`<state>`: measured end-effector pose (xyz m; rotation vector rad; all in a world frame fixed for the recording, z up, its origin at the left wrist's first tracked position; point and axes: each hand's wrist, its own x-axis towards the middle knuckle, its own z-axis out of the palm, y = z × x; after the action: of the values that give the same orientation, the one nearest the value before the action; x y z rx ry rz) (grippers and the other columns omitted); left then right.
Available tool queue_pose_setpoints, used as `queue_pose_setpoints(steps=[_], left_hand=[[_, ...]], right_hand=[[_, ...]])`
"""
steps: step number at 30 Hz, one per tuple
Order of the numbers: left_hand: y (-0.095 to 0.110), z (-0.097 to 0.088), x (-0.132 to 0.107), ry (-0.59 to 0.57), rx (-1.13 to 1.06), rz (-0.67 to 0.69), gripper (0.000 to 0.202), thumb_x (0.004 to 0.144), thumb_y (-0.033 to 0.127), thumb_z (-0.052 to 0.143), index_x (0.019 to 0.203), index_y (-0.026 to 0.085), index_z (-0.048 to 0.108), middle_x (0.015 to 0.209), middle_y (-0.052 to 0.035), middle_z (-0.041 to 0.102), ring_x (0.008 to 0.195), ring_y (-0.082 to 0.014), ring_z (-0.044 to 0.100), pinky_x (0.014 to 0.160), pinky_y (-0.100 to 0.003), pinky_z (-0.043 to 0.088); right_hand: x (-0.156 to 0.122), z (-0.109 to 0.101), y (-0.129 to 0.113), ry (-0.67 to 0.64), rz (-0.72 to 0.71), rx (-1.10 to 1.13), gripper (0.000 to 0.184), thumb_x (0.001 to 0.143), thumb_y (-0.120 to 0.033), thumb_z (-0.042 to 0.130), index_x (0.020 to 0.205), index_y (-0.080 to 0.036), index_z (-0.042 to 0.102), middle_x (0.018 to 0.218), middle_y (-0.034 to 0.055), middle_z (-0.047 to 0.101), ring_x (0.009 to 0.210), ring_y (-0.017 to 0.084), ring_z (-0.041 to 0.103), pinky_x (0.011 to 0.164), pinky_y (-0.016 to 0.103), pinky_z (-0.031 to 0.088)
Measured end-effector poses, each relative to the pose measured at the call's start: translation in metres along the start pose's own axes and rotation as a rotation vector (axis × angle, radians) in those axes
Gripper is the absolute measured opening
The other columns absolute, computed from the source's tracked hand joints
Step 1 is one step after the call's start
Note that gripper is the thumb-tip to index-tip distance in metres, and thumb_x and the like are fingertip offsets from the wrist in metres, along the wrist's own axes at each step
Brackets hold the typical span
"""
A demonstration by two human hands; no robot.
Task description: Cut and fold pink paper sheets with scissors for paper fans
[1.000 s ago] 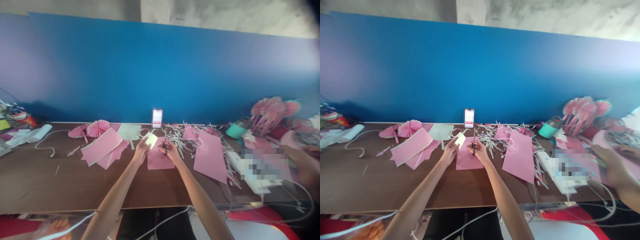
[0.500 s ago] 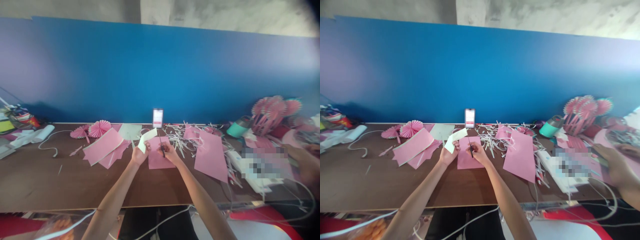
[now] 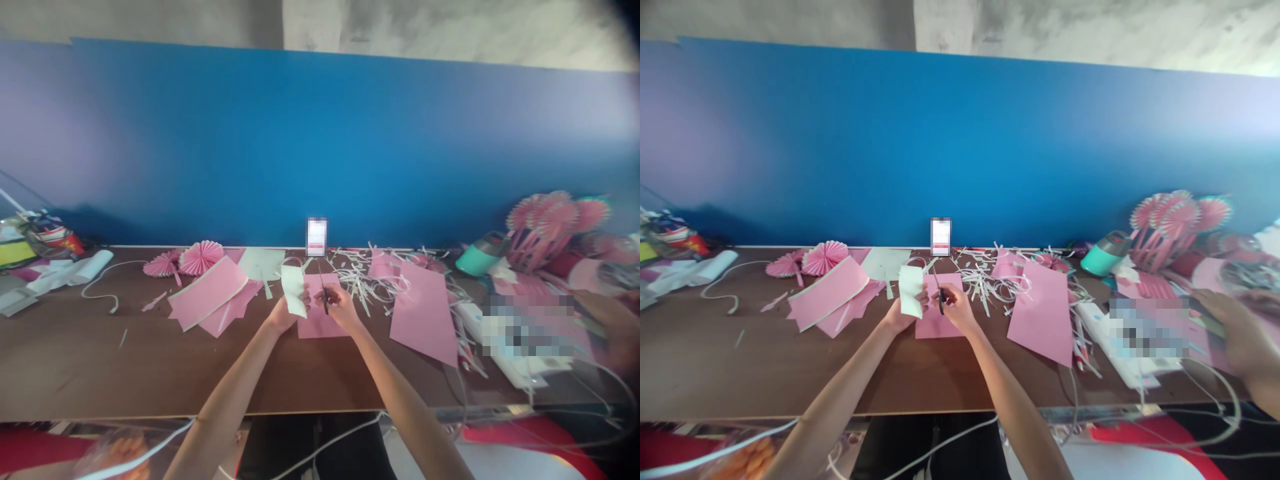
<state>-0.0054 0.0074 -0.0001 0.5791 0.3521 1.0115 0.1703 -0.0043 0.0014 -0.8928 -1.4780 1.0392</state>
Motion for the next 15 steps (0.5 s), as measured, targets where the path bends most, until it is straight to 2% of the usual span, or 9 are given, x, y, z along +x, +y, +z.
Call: queue_pose_setpoints(steps=[7,11,15], left_hand=[[-0.013,-0.002,0.000,-0.038,0.343,0.014,0.030,0.074,0.027,0.069,0.098,0.012,0.063,0.072,-0.0042,0.057,0.067,-0.0135,0.053,0.063,-0.025,0.040],[-0.016,0.001,-0.002,-0.055,0.377,0.019,0.027,0.070,0.026,0.073,0.091,0.011,0.065,0.073,-0.0051,0.060,0.068,-0.0141,0.055,0.065,-0.027,0.042],[-0.018,-0.002,0.000,-0.061,0.375,0.008,0.026,0.070,0.021,0.071,0.093,0.011,0.066,0.073,-0.0055,0.062,0.070,-0.0159,0.057,0.067,-0.028,0.042]], right_hand=[[-0.003,0.008,-0.005,-0.107,-0.030,0.023,0.041,0.067,-0.024,0.070,0.106,-0.019,0.058,0.090,0.0052,0.069,0.079,0.020,0.065,0.061,0.027,0.048],[-0.004,0.009,-0.002,-0.118,-0.020,-0.009,0.038,0.068,-0.021,0.068,0.105,-0.020,0.059,0.084,0.0027,0.069,0.074,0.017,0.064,0.058,0.025,0.045],[-0.006,0.012,-0.001,-0.089,0.009,-0.004,0.034,0.068,-0.023,0.068,0.101,-0.019,0.060,0.078,0.0017,0.067,0.067,0.016,0.062,0.057,0.025,0.045]])
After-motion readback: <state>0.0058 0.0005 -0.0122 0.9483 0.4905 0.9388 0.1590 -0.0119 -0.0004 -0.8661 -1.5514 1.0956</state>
